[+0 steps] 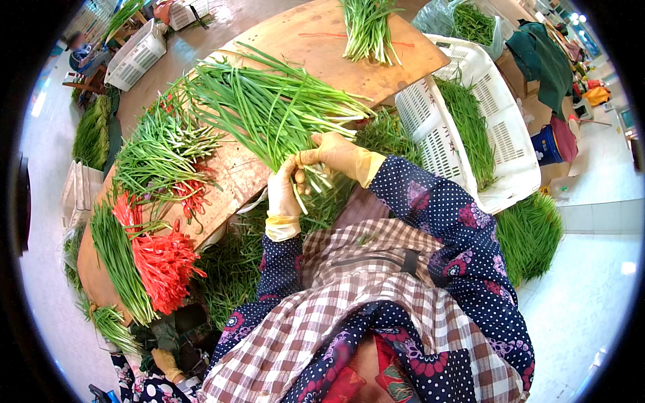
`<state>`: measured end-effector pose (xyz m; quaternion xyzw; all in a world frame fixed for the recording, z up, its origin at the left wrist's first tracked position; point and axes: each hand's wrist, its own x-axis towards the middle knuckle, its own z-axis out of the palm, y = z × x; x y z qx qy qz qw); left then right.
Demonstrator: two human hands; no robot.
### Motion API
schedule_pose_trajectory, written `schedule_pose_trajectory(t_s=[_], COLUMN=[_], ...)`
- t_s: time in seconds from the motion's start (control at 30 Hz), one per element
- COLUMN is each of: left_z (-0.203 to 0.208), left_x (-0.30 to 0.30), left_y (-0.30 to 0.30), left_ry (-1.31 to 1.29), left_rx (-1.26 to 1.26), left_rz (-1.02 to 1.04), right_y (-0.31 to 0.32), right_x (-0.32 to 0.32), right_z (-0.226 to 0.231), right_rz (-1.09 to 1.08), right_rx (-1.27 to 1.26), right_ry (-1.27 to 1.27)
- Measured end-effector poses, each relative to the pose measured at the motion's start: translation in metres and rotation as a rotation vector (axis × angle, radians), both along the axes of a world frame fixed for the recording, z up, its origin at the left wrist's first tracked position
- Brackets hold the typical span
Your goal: The person sorts and bunches green onions by hand at a wooden table, removing yellowed leaves and placing bundles into a white plastic crate.
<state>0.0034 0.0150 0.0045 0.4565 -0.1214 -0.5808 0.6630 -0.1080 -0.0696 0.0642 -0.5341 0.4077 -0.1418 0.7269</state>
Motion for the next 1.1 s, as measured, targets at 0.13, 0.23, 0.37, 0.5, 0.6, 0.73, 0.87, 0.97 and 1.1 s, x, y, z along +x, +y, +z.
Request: schedule_pose_trajectory(t_s=[0.13,0.23,0.37,0.5,0.6,0.73,0.87,0.97,1.1], left_z=[-0.002,-0.005,-0.01,-0.002,-0.005,0.002,0.0,0.001,-0.005], left_x=[0.01,0.016,0.028,0.024,0.017,0.006,0.005,0.006,0.006], left_y=[0.004,0.012,0.018,0.016,0.01,-0.005,-0.01,-0.012,-0.014], left_ry=[0.139,0.197,0.223,0.258,0.193,0.173,0.053,0.119,0.2], left_rx=[-0.036,-0.068,-0.11,-0.037,-0.052,-0.008,-0.007,-0.027,-0.048], left_rz=[0.014,0.022,0.121,0.091,-0.076,-0.029,-0.06,-0.099,-0.126], right_y=[-0.011,-0.007,-0.004,-0.008,-0.004,-0.007,-0.004,-0.003,-0.001], right_x=[-0.012,-0.016,-0.013,-0.017,-0.014,-0.009,-0.007,-0.007,-0.016], right_z=[-0.007,0.0,0.005,0.001,0.004,-0.013,-0.011,-0.009,-0.004], right_rz=[0.014,-0.057,-0.06,-0.118,0.01,0.033,0.13,0.167,0.173], right_rx=[0.051,0.075,0.136,0.147,0.148,0.085,-0.053,-0.137,-0.074], right_ry=[-0.081,-0.122,-0.257,-0.329,-0.25,-0.212,-0.108,-0.066,-0.112])
